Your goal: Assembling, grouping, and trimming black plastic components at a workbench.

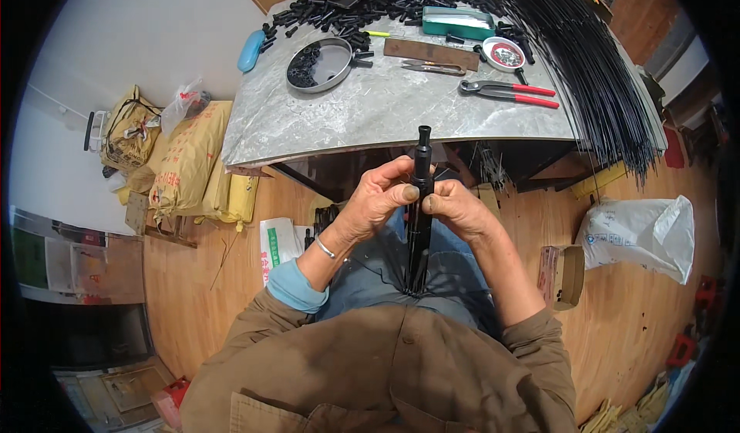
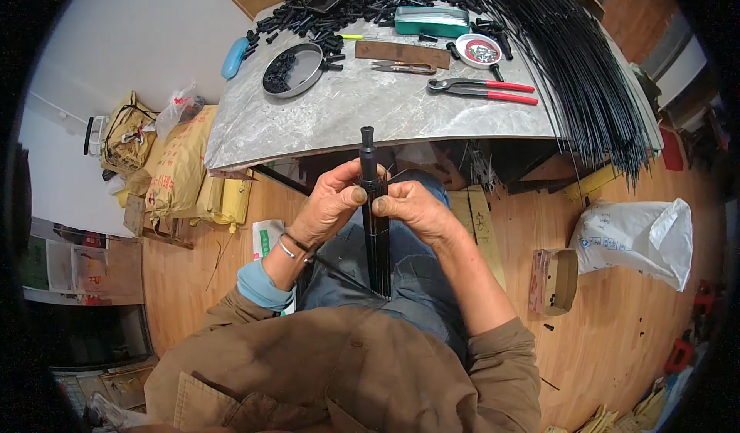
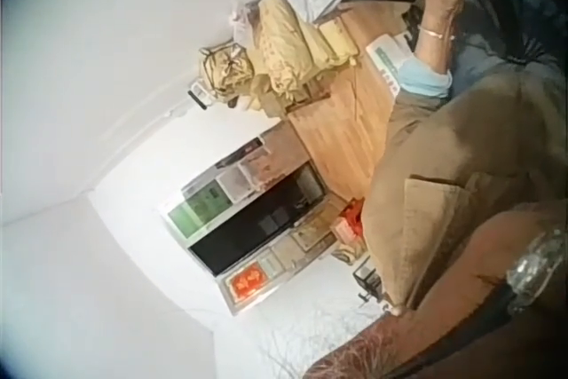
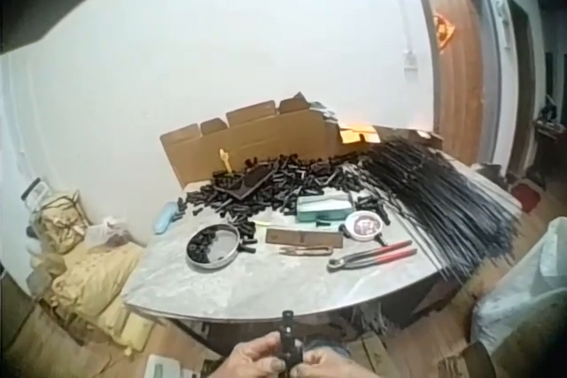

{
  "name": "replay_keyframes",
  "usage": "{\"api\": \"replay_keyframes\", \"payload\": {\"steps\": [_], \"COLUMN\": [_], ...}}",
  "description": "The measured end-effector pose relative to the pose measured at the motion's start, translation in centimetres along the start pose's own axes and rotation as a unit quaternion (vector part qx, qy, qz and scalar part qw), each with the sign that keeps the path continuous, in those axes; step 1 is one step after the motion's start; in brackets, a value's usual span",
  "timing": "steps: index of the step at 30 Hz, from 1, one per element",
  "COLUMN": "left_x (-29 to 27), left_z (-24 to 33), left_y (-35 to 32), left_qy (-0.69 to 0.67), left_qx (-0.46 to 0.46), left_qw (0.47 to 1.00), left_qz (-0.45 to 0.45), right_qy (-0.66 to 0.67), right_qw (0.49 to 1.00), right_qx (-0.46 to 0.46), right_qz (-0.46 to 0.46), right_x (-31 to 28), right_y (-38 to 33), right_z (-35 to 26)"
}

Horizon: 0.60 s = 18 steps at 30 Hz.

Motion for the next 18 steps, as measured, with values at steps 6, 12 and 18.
{"api": "replay_keyframes", "payload": {"steps": [6, 12, 18], "left_x": [-0.5, -1.2, 4.4], "left_z": [1.1, 2.7, 5.1], "left_y": [1.2, 1.3, -4.3], "left_qy": [0.089, 0.203, 0.079], "left_qx": [-0.028, 0.028, 0.165], "left_qw": [0.994, 0.978, 0.983], "left_qz": [-0.059, -0.042, 0.02], "right_qy": [0.16, 0.165, 0.137], "right_qw": [0.979, 0.979, 0.968], "right_qx": [-0.104, -0.098, -0.139], "right_qz": [0.076, 0.066, 0.157], "right_x": [2.5, 2.3, 2.0], "right_y": [-0.3, -0.2, -0.3], "right_z": [-1.7, -1.3, -1.9]}}
Point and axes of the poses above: each hand's wrist, its own y-axis towards the middle knuckle, its own x-axis out of the palm, z = x × y, the point moved 8 cm from there along y, towards the middle knuckle, and after that the axes turned 7 degrees about -x, right-handed, at the moved point
